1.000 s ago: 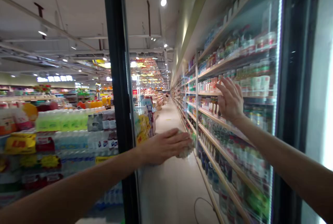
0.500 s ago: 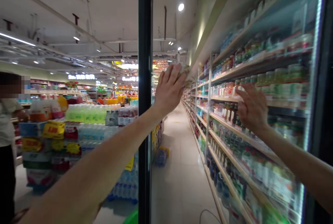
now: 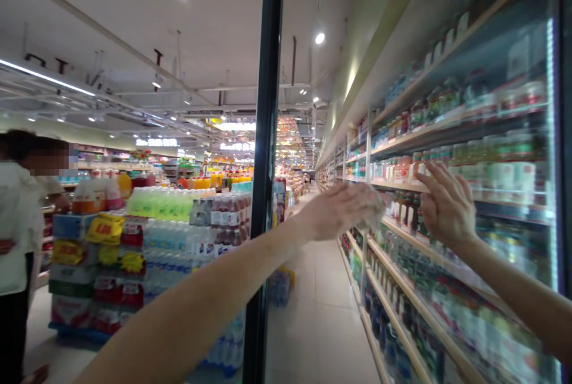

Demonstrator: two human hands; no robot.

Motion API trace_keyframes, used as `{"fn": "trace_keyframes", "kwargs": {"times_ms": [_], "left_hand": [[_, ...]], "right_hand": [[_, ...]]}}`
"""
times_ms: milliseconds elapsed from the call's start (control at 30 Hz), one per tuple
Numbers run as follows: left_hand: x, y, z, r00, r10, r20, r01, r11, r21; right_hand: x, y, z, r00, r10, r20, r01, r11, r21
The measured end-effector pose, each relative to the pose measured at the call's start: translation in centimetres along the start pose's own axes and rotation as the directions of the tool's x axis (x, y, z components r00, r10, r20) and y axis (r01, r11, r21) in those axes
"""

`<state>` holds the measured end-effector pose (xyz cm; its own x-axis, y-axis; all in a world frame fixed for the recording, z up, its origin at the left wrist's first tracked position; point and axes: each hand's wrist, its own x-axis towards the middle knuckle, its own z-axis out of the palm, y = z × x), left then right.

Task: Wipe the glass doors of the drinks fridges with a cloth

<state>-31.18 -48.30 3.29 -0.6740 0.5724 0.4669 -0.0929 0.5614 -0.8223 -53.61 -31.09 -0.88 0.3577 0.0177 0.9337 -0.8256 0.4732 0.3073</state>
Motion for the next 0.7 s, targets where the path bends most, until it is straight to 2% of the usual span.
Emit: {"fn": "trace_keyframes", "kwargs": {"times_ms": [33,67,100,133,167,233,267,300,333,367,400,433,467,500,533,567,600,633,667,700], "left_hand": [[0.3,-0.6,-0.2,0.984,-0.17,-0.049,0.17,0.985,0.012],[0.5,-1.3,-0.5,0.923,-0.368,-0.115,0.372,0.928,0.015],[0.7,-1.8,-0.7,0.841,-0.512,-0.175,0.521,0.853,0.006],[0.7,-2.2,-0.8,0.8,-0.563,-0.207,0.575,0.818,-0.003],[0.7,-2.3,-0.9,0.829,-0.522,-0.201,0.533,0.846,0.002],[0.2,-2.1,-0.8,0.968,-0.229,-0.106,0.232,0.973,0.019],[-0.1,-2.0,-0.7,0.994,-0.095,-0.06,0.096,0.995,0.019],[-0.5,-2.0,-0.7,0.997,-0.057,-0.044,0.058,0.998,0.021],[-1.0,-2.1,-0.7,0.989,-0.131,-0.065,0.133,0.991,0.03],[-1.5,-2.1,-0.7,0.951,-0.286,-0.119,0.292,0.956,0.034],[-2.0,-2.0,-0.7,0.879,-0.441,-0.178,0.453,0.891,0.027],[-2.5,-1.7,-0.6,0.814,-0.539,-0.218,0.554,0.832,0.012],[-3.0,-1.1,-0.4,0.802,-0.552,-0.227,0.568,0.823,0.005],[-3.5,-0.4,-0.2,0.855,-0.476,-0.206,0.488,0.873,0.007],[-3.8,0.3,0.1,0.93,-0.329,-0.164,0.335,0.942,0.011],[-3.9,0.9,0.4,0.981,-0.155,-0.118,0.157,0.988,0.007],[-3.9,1.3,0.6,0.995,-0.044,-0.087,0.044,0.999,-0.001],[-3.7,1.4,0.7,0.996,-0.036,-0.084,0.036,0.999,-0.007],[-3.4,1.2,0.7,0.985,-0.136,-0.105,0.136,0.991,-0.009],[-3.2,1.0,0.6,0.942,-0.303,-0.144,0.304,0.953,-0.013]], "right_hand": [[0.0,0.0,0.1,1.0,0.001,-0.003,-0.001,1.0,0.002],[-0.1,0.0,0.1,1.0,0.003,-0.005,-0.003,1.0,0.004],[-0.1,0.0,0.1,1.0,0.007,-0.005,-0.007,1.0,0.004],[-0.2,0.1,0.2,1.0,0.015,0.0,-0.015,1.0,0.002],[-0.2,0.1,0.2,1.0,0.022,0.005,-0.022,1.0,-0.001],[-0.3,0.2,0.2,1.0,0.024,0.016,-0.024,1.0,0.001],[-0.3,0.2,0.2,1.0,0.017,0.017,-0.017,1.0,0.007],[-0.3,0.2,0.2,1.0,0.01,0.015,-0.01,1.0,0.013],[-0.3,0.2,0.2,1.0,0.005,0.014,-0.005,1.0,0.018],[-0.2,0.2,0.1,1.0,0.002,0.012,-0.003,1.0,0.02],[-0.2,0.1,0.1,1.0,0.001,0.01,-0.001,1.0,0.017],[-0.1,0.1,0.1,1.0,-0.002,0.006,0.001,1.0,0.012],[-0.1,0.1,0.1,1.0,-0.002,0.005,0.002,1.0,0.006],[0.0,0.0,0.1,1.0,-0.002,0.005,0.002,1.0,0.002],[0.0,-0.1,0.1,1.0,-0.002,0.007,0.002,1.0,-0.001],[0.0,-0.1,0.1,1.0,0.001,0.008,-0.001,1.0,-0.002],[0.0,-0.1,0.0,1.0,0.003,0.01,-0.003,1.0,-0.003],[0.1,-0.2,0.0,1.0,0.004,0.013,-0.004,1.0,-0.004],[0.1,-0.2,0.0,1.0,0.001,0.015,-0.001,1.0,-0.006],[0.1,-0.2,0.0,1.0,-0.005,0.011,0.006,1.0,-0.009]]}}
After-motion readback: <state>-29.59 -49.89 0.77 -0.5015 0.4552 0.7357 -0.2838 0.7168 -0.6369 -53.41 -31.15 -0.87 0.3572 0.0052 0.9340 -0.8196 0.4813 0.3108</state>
